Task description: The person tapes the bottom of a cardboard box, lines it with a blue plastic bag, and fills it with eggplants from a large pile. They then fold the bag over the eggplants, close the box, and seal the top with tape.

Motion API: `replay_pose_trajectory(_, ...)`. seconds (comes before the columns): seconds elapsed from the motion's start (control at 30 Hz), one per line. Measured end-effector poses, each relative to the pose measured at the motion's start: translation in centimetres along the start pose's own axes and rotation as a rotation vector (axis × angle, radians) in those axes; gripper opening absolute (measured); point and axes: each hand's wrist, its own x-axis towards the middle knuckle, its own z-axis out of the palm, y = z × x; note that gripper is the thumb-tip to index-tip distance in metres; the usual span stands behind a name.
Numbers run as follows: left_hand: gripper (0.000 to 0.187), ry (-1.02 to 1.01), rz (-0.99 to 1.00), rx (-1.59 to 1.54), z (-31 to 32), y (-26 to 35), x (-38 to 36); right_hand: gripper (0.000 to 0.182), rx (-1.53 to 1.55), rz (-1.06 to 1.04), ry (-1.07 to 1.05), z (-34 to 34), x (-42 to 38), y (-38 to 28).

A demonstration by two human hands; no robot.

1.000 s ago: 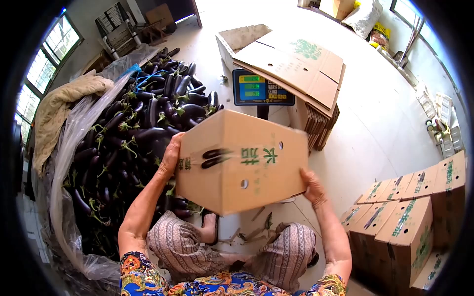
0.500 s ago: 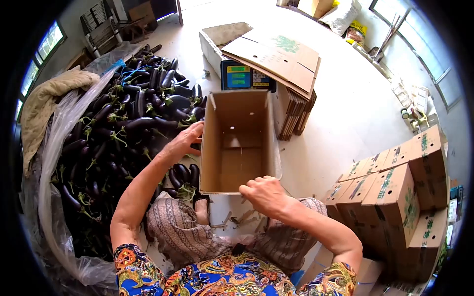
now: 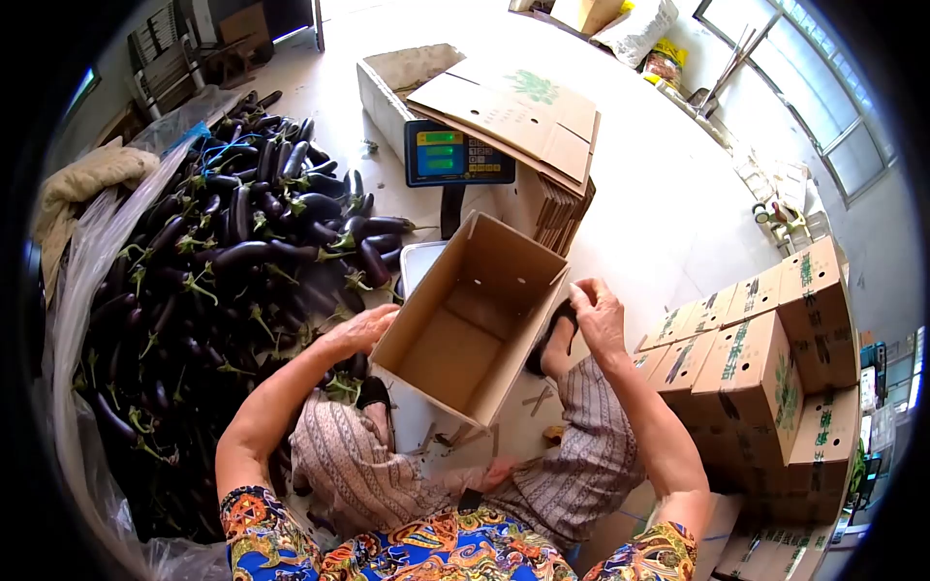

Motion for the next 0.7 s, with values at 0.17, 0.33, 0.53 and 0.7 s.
replay_pose_trajectory(0.17, 0.069, 0.106, 0.006, 0.115, 1.2, -5.8, 6.0, 0.043, -0.259, 0.381, -0.255, 3.9, 5.2, 14.5)
replay_pose_trajectory(0.33, 0.073, 0.12, 0.053, 0.116, 0.9, -16.6, 15.0, 0.064, -0.334, 0.385, -0.407, 11.2, 5.3, 16.7)
replay_pose_trajectory(0.53, 0.074, 0.388, -0.108, 0.084, 3.9, -13.9, 14.5, 0.068, -0.353, 0.394, -0.36, 15.5, 5.1, 16.3)
replay_pose_trajectory(0.7, 0.086, 0.382, -0.171, 0.13, 5.6, -11.3, 13.1, 0.072, -0.32, 0.396, -0.325, 16.0, 4.8, 16.0)
